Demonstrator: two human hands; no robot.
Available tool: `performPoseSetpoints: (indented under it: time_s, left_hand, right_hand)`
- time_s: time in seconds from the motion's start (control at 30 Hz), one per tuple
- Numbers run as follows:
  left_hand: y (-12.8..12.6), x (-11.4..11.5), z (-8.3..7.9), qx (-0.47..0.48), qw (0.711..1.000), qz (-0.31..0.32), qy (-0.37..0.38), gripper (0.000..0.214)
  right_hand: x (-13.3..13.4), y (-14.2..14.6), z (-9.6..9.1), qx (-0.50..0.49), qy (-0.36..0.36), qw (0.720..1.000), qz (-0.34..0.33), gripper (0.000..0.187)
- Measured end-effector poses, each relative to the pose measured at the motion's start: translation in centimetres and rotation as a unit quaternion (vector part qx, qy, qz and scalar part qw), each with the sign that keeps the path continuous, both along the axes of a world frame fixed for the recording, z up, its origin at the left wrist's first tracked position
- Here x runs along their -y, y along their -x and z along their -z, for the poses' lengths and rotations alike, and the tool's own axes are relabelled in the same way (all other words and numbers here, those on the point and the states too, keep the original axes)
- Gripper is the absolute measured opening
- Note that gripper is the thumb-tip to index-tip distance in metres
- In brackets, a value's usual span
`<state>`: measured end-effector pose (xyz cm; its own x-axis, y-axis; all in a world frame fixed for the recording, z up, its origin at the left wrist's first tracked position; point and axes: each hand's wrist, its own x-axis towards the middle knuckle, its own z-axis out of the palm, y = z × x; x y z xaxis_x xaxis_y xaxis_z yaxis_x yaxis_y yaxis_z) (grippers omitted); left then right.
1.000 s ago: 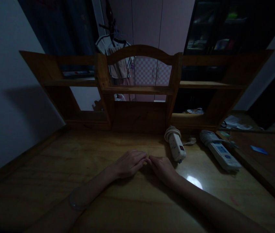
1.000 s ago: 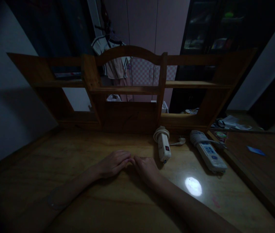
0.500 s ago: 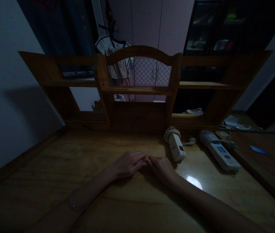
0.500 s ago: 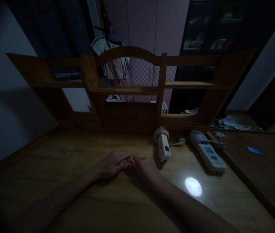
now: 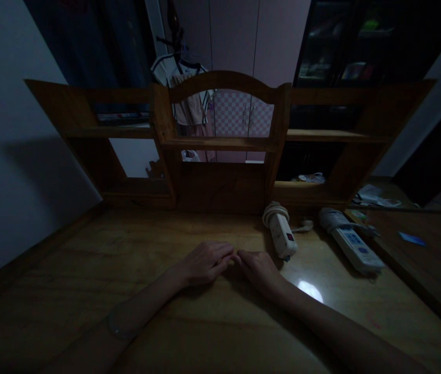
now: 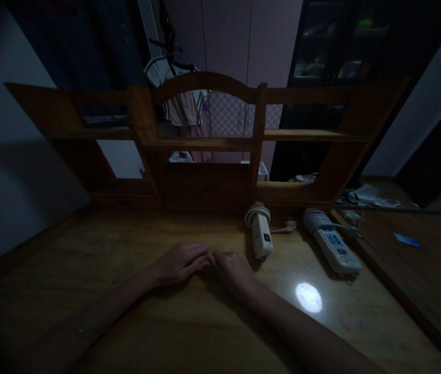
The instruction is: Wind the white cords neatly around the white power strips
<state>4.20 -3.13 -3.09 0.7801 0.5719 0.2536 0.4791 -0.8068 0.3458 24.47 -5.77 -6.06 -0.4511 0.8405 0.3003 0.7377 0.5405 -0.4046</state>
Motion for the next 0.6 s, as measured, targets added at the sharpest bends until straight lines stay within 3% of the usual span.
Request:
performPoseSetpoints:
  time_s: [0.6]
  left_hand:
    - [0.17, -0.15, 0.02, -0.005, 1.000, 0.004, 0.004, 0.013]
  right_hand:
    - [-0.15, 0.08, 0.13, -0.004, -0.016, 1.000, 0.000, 0.037]
